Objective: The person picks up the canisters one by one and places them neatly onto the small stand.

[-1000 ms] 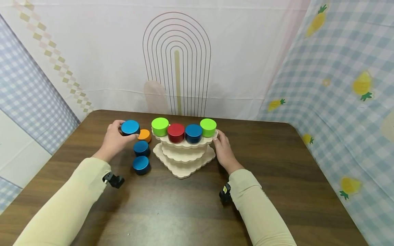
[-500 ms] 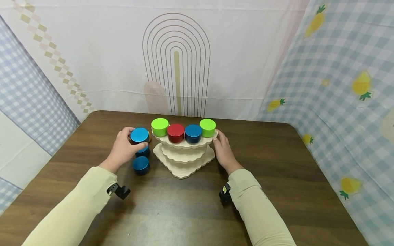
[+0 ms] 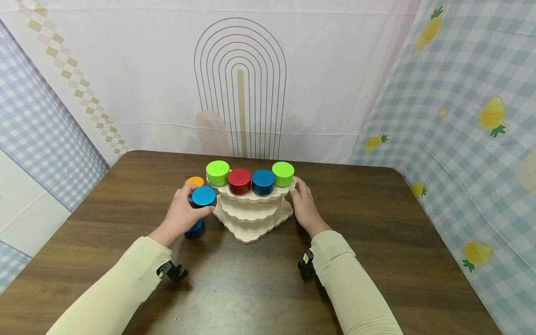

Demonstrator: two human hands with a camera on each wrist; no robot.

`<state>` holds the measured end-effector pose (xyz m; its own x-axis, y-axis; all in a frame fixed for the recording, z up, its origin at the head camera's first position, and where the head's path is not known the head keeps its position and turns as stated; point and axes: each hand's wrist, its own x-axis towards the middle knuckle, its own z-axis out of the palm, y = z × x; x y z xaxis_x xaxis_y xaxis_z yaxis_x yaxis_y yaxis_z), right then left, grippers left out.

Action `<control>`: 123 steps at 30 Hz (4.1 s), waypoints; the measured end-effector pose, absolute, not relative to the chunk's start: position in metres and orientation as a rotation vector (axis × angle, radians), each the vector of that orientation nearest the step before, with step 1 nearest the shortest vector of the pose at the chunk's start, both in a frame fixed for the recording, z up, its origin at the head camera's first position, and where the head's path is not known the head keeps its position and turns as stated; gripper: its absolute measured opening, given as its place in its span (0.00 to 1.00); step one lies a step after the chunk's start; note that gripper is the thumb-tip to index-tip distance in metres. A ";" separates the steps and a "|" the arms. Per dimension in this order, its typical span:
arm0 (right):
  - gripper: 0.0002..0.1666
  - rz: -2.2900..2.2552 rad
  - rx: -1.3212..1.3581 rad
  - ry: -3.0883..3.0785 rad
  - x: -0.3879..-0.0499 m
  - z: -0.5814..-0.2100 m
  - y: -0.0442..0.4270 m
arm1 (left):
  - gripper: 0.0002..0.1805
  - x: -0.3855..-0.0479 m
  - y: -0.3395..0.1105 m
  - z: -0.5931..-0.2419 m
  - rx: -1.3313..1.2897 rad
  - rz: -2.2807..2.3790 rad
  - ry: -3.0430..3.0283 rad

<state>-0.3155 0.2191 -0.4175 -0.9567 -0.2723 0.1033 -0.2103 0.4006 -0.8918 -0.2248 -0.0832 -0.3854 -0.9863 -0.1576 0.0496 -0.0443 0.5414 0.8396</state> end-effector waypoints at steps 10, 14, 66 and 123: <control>0.32 -1.633 -0.426 2.567 -0.312 -0.413 0.218 | 0.33 -0.223 -0.071 -0.393 0.119 -1.379 -2.679; 0.32 -1.640 -0.435 2.565 -0.310 -0.411 0.219 | 0.33 -0.222 -0.070 -0.395 0.130 -1.378 -2.694; 0.31 -1.640 -0.481 2.532 -0.334 -0.410 0.224 | 0.41 -0.258 -0.022 -0.407 0.415 -1.672 -2.503; 0.30 -1.630 -0.434 2.502 -0.322 -0.394 0.222 | 0.49 -0.207 -0.109 -0.412 0.346 -1.225 -2.921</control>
